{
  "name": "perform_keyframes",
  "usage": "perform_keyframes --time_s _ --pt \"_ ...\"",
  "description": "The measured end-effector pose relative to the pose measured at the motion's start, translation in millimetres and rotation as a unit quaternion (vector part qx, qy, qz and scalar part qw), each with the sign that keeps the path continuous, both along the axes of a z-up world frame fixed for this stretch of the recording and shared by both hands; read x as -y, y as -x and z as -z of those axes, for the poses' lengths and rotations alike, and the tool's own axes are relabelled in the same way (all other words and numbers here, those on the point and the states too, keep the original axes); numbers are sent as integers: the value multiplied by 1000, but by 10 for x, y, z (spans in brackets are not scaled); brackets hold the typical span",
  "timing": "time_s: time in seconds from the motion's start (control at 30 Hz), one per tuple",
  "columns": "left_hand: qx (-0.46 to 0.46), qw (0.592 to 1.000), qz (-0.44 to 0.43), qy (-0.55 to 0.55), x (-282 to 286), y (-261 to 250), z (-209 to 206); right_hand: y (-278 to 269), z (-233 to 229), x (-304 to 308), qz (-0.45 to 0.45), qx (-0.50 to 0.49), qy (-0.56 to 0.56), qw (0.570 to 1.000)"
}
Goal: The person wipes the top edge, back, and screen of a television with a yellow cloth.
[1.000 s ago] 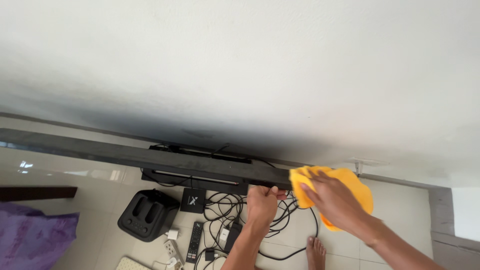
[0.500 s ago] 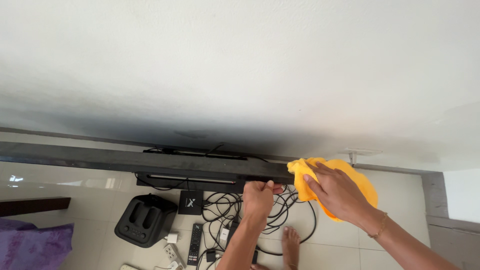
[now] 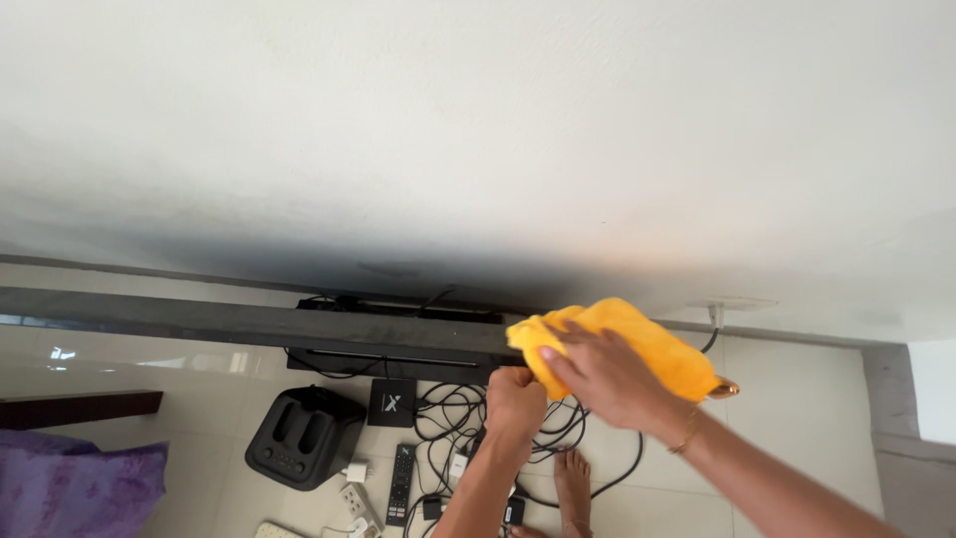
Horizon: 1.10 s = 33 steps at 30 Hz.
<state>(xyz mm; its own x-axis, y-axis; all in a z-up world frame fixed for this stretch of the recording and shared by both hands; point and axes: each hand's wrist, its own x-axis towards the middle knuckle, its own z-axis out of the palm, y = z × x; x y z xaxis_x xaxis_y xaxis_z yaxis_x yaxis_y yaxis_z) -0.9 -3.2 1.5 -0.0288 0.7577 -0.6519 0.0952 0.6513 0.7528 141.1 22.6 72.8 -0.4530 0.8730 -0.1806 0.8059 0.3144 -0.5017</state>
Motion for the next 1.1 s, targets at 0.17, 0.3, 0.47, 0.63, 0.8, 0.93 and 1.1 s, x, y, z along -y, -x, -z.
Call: perform_keyframes --time_s 0.17,0.3,0.47,0.63,0.8,0.93,1.1 --pt "27 998 6 49 -14 10 -191 -595 -10 -4 73 142 120 980" --pt "50 998 -13 40 -26 -12 -279 -1028 -137 -44 154 111 207 960" --pt "37 997 -12 66 -28 -10 -308 -1189 -395 -180 98 145 -23 984" --pt "53 992 20 114 -94 64 -271 -785 -409 -210 125 -117 19 985" --pt "97 988 -28 119 -53 18 -121 -437 -169 -122 28 93 209 973" --pt "90 991 -9 99 41 4 -1 -244 -38 -308 19 154 271 950" --pt "176 982 -33 63 -7 -54 -28 -9 200 -602 8 224 315 922"
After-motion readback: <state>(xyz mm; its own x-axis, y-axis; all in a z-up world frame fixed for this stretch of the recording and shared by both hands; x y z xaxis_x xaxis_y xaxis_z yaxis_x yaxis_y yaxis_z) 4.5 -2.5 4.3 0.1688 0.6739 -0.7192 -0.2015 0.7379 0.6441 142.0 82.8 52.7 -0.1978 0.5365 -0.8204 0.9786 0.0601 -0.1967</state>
